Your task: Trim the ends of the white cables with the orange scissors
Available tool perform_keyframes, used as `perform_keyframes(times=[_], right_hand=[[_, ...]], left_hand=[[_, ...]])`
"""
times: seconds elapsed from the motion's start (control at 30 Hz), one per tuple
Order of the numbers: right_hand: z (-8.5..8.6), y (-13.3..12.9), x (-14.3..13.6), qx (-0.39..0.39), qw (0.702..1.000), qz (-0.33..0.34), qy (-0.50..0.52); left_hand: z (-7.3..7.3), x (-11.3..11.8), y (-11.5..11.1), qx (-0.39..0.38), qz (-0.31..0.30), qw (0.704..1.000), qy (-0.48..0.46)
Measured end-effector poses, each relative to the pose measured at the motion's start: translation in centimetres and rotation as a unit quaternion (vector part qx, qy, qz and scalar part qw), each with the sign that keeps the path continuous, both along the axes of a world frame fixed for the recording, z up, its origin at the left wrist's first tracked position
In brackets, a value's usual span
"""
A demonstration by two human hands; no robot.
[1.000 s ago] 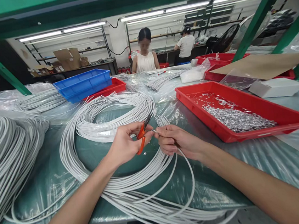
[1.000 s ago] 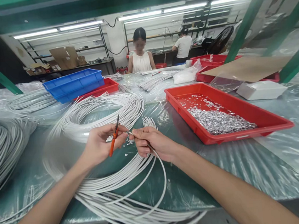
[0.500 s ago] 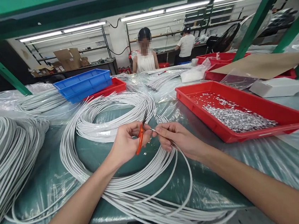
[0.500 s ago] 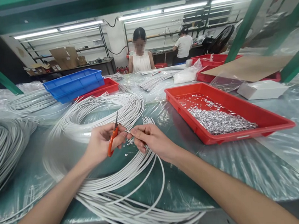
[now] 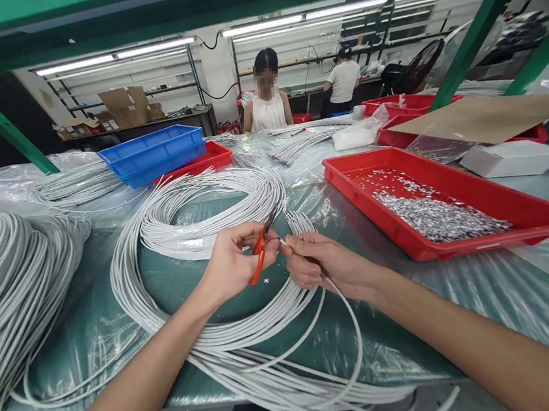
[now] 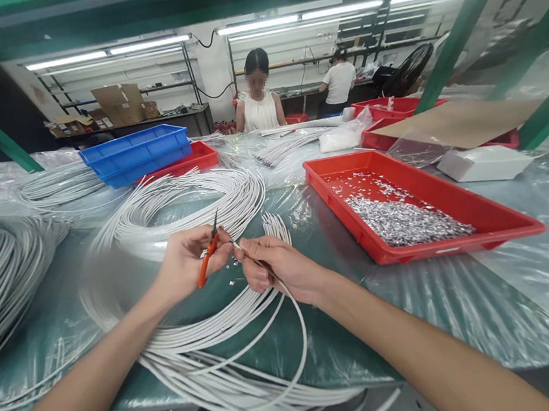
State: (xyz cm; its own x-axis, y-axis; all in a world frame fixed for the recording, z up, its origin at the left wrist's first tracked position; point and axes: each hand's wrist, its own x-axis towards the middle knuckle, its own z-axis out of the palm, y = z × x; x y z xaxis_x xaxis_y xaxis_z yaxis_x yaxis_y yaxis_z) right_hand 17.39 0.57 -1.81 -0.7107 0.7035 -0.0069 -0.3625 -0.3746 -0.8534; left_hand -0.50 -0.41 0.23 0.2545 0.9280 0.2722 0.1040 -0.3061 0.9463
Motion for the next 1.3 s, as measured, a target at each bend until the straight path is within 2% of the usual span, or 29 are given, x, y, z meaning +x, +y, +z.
perform_keyframes(times=[0.17,0.33,0.53,0.8,0.93,1.13,1.3], right_hand=[[0.0,-0.2,0.0,-0.018,0.999,0.021,0.027],[0.0,-0.3,0.0,-0.032,0.997,0.049,0.048],[-0.3,-0.2,0.0,-0.007,0.997,0.061,0.05],[0.0,0.5,0.5,0.108,0.994,0.004,-0.03],[0.1,0.7,0.8,0.087,0.995,0.033,-0.027],[0.2,0.8,1.3,0.037,0.994,0.098,-0.016],[0.5,0.9,1.5,0.018,0.991,0.128,-0.015]], left_hand=[[0.1,0.1,0.2,-0.027,-0.001,0.999,-0.023],[-0.1,0.1,0.1,-0.058,-0.044,0.996,-0.06],[-0.7,0.1,0.4,-0.128,-0.081,0.982,-0.111],[0.5,0.0,0.0,-0.069,-0.057,0.996,-0.028],[0.7,0.2,-0.4,-0.048,-0.038,0.998,-0.021],[0.6,-0.2,-0.6,0.002,-0.076,0.997,0.01],[0.4,-0.5,-0.8,0.015,-0.063,0.997,0.029]])
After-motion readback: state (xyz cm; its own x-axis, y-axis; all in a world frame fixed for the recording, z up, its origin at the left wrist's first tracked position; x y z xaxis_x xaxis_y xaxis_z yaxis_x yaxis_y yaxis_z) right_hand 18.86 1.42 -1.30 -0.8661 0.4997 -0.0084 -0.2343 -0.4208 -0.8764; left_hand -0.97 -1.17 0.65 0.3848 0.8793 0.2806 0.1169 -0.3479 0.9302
